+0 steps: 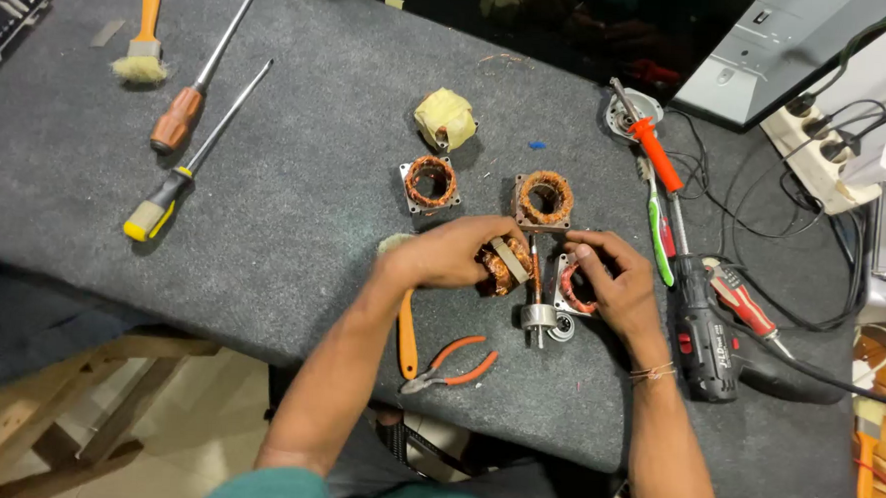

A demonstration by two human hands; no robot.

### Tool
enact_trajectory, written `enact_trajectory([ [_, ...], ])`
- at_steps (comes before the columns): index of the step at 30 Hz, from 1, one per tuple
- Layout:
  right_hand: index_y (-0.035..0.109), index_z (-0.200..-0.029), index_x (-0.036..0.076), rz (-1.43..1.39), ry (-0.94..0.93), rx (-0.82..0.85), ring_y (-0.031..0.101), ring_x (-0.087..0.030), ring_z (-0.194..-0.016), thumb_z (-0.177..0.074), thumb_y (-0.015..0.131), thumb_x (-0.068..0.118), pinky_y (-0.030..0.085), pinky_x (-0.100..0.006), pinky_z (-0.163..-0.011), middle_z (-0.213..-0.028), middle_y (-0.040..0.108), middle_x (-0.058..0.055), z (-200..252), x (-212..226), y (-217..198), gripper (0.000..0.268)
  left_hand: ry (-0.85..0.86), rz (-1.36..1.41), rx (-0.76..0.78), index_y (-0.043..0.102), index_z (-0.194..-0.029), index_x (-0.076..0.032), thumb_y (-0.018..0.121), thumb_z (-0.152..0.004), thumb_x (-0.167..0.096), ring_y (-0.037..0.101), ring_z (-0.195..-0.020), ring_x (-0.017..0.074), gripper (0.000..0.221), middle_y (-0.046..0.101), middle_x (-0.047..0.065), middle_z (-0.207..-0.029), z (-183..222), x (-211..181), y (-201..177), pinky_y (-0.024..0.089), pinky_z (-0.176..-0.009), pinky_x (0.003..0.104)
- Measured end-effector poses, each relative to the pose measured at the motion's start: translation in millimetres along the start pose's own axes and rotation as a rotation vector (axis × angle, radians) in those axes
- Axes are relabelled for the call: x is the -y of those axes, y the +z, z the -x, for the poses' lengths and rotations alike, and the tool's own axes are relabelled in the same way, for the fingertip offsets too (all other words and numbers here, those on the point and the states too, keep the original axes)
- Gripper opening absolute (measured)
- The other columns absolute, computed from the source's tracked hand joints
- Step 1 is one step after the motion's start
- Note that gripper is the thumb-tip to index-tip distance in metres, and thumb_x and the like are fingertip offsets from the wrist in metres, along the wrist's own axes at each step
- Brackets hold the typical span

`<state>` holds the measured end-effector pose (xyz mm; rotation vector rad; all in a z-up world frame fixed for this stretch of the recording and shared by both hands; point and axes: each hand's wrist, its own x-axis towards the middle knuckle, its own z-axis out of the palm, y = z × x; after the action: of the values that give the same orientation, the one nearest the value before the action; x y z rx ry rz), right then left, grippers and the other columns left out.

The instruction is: Inspecting and cleaning electric motor stator components using a brush and screwdriver

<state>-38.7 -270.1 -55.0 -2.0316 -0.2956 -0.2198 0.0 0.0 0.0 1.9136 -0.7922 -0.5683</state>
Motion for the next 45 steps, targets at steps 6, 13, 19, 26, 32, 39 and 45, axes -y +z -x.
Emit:
enact_trajectory([
  [6,0.079,-0.116,0.012,0.020,-0.052,-0.005,0.071,-0.024,-0.095,-0.103,0.064,0.020,0.052,-0.040,-0.089,-0.097,0.075,-0.010,0,-15,-2,0.021,0.132,0.040,0.125,0.045,-0.146,0.001,0.072,-0.083,-0.018,0.048,-0.130,0.0588,0.072,0.052,0.040,-0.137,17,-12,-13,0.037,-0.110,0.066],
  [13,0.078,-0.116,0.010,0.019,-0.081,0.011,0.071,-0.030,-0.093,-0.102,0.063,0.016,0.052,-0.043,-0.088,-0.096,0.074,-0.015,0,2,-6,0.021,-0.038,-0.328,-0.653,0.067,-0.099,-0.017,0.075,-0.083,-0.024,0.061,-0.086,0.0322,0.020,0.058,0.005,-0.084,35,-50,77,0.050,-0.079,0.047],
  [19,0.078,-0.114,0.014,0.050,-0.091,-0.008,0.071,-0.031,-0.094,-0.102,0.064,0.016,0.052,-0.042,-0.087,-0.098,0.074,-0.013,4,9,-9,0.018,-0.342,-0.687,-0.632,0.059,-0.120,0.001,0.075,-0.074,-0.068,0.072,-0.067,0.0357,0.085,0.065,0.013,-0.079,-2,-14,176,0.057,-0.054,0.055],
  [26,0.074,-0.119,0.004,0.191,-0.258,-0.230,0.069,-0.038,-0.099,-0.105,0.062,0.006,0.052,-0.046,-0.089,-0.104,0.071,-0.018,11,22,-15,0.018,-0.355,-0.263,-0.573,0.058,-0.112,-0.012,0.066,-0.086,-0.055,0.074,-0.078,0.0430,0.051,0.071,0.015,-0.088,27,-39,147,0.056,-0.066,0.056],
  [32,0.070,-0.126,0.001,0.243,-0.344,-0.423,0.066,-0.034,-0.109,-0.110,0.056,0.009,0.048,-0.044,-0.100,-0.115,0.068,-0.017,51,77,-8,0.023,-0.034,0.499,-0.628,0.058,-0.108,-0.008,0.062,-0.093,-0.025,0.064,-0.060,0.0237,0.024,0.064,0.012,-0.072,62,-42,152,0.050,-0.049,0.032],
  [39,0.067,-0.127,0.001,-0.167,0.140,-0.126,0.063,-0.022,-0.120,-0.102,0.053,0.028,0.047,-0.034,-0.107,-0.127,0.067,-0.011,116,130,37,0.040,0.024,1.009,-0.385,0.045,-0.100,-0.011,0.051,-0.087,-0.038,0.041,-0.053,0.0076,0.031,0.045,0.001,-0.068,65,-35,169,0.034,-0.044,0.021],
  [45,0.074,-0.106,0.003,-0.319,0.197,-0.225,0.066,-0.023,-0.116,-0.102,0.056,0.023,0.050,-0.035,-0.104,-0.119,0.071,-0.014,119,125,27,0.027,0.120,0.541,-0.235,0.047,-0.128,-0.002,0.037,-0.096,-0.042,0.054,-0.059,0.0133,0.052,0.059,0.006,-0.077,61,-46,153,0.047,-0.055,0.029],
])
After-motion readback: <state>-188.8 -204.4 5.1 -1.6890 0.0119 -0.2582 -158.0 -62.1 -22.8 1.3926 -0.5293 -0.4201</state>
